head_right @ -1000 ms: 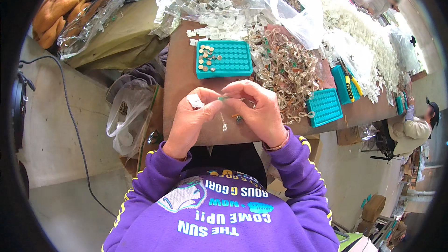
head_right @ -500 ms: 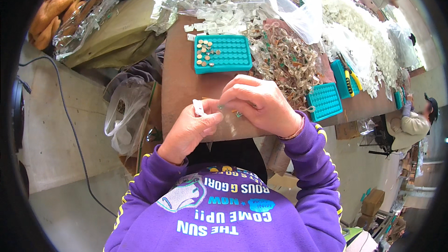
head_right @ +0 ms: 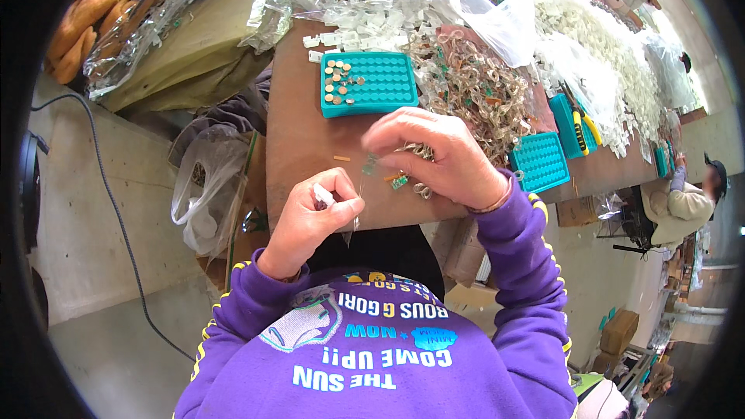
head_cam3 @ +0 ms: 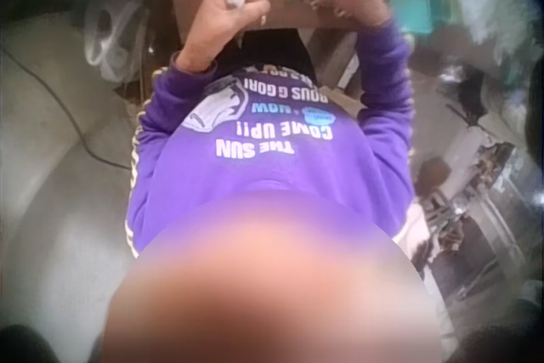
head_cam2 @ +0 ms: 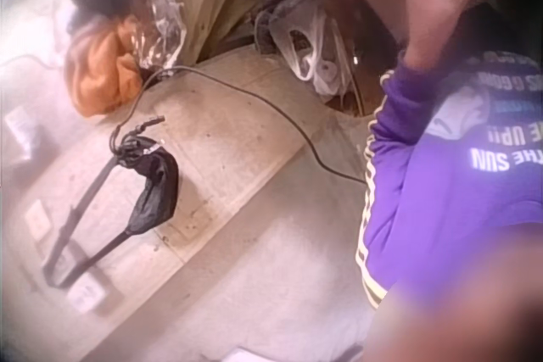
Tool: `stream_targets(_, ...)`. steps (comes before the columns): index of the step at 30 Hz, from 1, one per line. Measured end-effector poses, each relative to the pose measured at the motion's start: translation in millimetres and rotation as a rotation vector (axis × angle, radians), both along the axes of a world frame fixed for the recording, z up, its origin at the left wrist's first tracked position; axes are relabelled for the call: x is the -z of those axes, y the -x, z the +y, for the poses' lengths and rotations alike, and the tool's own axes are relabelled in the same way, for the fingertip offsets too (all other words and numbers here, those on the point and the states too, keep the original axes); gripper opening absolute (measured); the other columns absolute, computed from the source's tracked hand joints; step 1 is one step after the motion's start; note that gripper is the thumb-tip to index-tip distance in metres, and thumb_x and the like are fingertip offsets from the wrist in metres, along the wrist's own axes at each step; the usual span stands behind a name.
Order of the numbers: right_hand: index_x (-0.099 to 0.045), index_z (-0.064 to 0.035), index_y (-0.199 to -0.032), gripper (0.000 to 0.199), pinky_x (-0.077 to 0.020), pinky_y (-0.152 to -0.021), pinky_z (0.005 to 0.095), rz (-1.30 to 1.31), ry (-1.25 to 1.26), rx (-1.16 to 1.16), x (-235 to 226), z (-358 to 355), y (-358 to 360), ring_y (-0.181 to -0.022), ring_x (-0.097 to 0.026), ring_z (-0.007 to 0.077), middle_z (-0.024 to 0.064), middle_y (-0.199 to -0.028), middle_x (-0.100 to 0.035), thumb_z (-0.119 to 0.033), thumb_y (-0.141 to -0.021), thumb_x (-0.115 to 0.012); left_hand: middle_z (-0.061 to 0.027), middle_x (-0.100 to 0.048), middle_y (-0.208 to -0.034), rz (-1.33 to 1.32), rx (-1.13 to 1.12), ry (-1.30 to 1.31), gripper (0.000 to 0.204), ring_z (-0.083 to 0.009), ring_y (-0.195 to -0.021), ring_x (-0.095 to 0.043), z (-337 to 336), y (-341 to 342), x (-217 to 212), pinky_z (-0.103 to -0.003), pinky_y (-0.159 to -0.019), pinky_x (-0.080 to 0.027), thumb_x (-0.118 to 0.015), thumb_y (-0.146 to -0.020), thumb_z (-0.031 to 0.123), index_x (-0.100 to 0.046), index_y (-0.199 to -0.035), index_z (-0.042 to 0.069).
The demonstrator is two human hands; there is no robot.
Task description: The person inserts small round components into white plastic LED light sockets and then tests each assembled unit by pressing a button to confirm the red LED illuminates. The person repeats this process for multiple units, placing finished sockets on the table.
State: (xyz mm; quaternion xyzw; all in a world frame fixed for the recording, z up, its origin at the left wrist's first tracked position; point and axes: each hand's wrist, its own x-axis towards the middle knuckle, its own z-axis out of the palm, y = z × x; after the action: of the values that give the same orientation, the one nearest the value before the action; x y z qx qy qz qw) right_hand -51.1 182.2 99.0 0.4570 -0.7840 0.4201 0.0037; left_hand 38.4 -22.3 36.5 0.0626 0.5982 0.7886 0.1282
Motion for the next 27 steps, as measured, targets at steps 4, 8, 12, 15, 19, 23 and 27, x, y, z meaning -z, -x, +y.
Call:
stream_targets(4, -0.064, 0.0031, -0.1, 0.016, -0.0537, -0.075, 0.0249, -0.506, 0.276, 0.342, 23, -7, -31, -0.084, -0.066, 0.0098, 0.0054, -0.097, -0.068, -0.002, -0.086, -0.069, -0.001, -0.054, -0.074, 0.186, -0.196, 0.11, 0.016, -0.0075, -0.067, -0.052, 4, 1, 4, -0.026, -0.057, -0.041, -0.069, -0.084, 0.012, -0.058, -0.078, 0.003)
stream_targets(8, -0.063, 0.0019, -0.104, 0.02, -0.0515, -0.076, 0.0217, -0.612, 0.466, 0.487, 45, -21, -61, -0.086, -0.065, 0.009, 0.0048, -0.097, -0.068, -0.001, -0.086, -0.07, -0.0081, -0.053, -0.076, 0.374, -0.275, 0.337, 0.012, -0.0187, -0.065, -0.055, 14, -2, 3, -0.031, -0.057, -0.043, -0.07, -0.079, 0.007, -0.059, -0.079, 0.002)
stream_targets(12, -0.059, -0.0015, -0.102, 0.009, -0.0521, -0.083, 0.0286, -0.761, 0.699, 0.464, 54, -32, -68, -0.092, -0.066, 0.0158, 0.0106, -0.098, -0.068, -0.002, -0.093, -0.06, -0.011, -0.055, -0.08, 0.481, -0.295, 0.422, 0.012, -0.0268, -0.067, -0.058, 21, -5, 3, -0.035, -0.059, -0.046, -0.07, -0.074, 0.003, -0.059, -0.08, 0.003)
stream_targets(15, -0.059, -0.0015, -0.103, 0.009, -0.0536, -0.081, 0.0292, -0.966, 0.816, 0.402, 56, -39, -68, -0.091, -0.067, 0.0163, 0.0131, -0.101, -0.069, -0.002, -0.094, -0.059, -0.0088, -0.054, -0.078, 0.54, -0.349, 0.459, 0.013, -0.0226, -0.063, -0.055, 22, -6, 5, -0.033, -0.055, -0.046, -0.069, -0.072, -0.001, -0.058, -0.077, 0.004)
stream_targets(19, -0.061, -0.0004, -0.101, 0.009, -0.0519, -0.083, 0.0258, -1.025, 0.784, 0.407, 56, -42, -70, -0.096, -0.067, 0.015, 0.0105, -0.102, -0.07, -0.003, -0.093, -0.062, -0.0105, -0.058, -0.088, 0.535, -0.318, 0.523, 0.019, -0.0305, -0.071, -0.062, 20, -7, 8, -0.038, -0.061, -0.05, -0.069, -0.068, -0.001, -0.059, -0.082, 0.006)
stream_targets(23, -0.062, -0.0008, -0.101, 0.008, -0.0522, -0.084, 0.0266, -0.978, 0.721, 0.424, 56, -40, -72, -0.097, -0.067, 0.0164, 0.0113, -0.102, -0.071, -0.004, -0.093, -0.062, -0.0101, -0.058, -0.087, 0.572, -0.343, 0.574, 0.017, -0.0306, -0.069, -0.061, 19, -8, 11, -0.038, -0.059, -0.05, -0.07, -0.07, 0.0, -0.058, -0.081, 0.006)
stream_targets(27, -0.063, -0.0031, -0.102, 0.009, -0.0532, -0.084, 0.0277, -1.157, 0.855, 0.356, 56, -36, -68, -0.096, -0.068, 0.0177, 0.0117, -0.101, -0.071, -0.005, -0.093, -0.063, -0.0104, -0.058, -0.087, 0.547, -0.358, 0.618, 0.015, -0.0307, -0.068, -0.06, 18, -8, 14, -0.038, -0.058, -0.05, -0.07, -0.072, 0.001, -0.059, -0.081, 0.007)
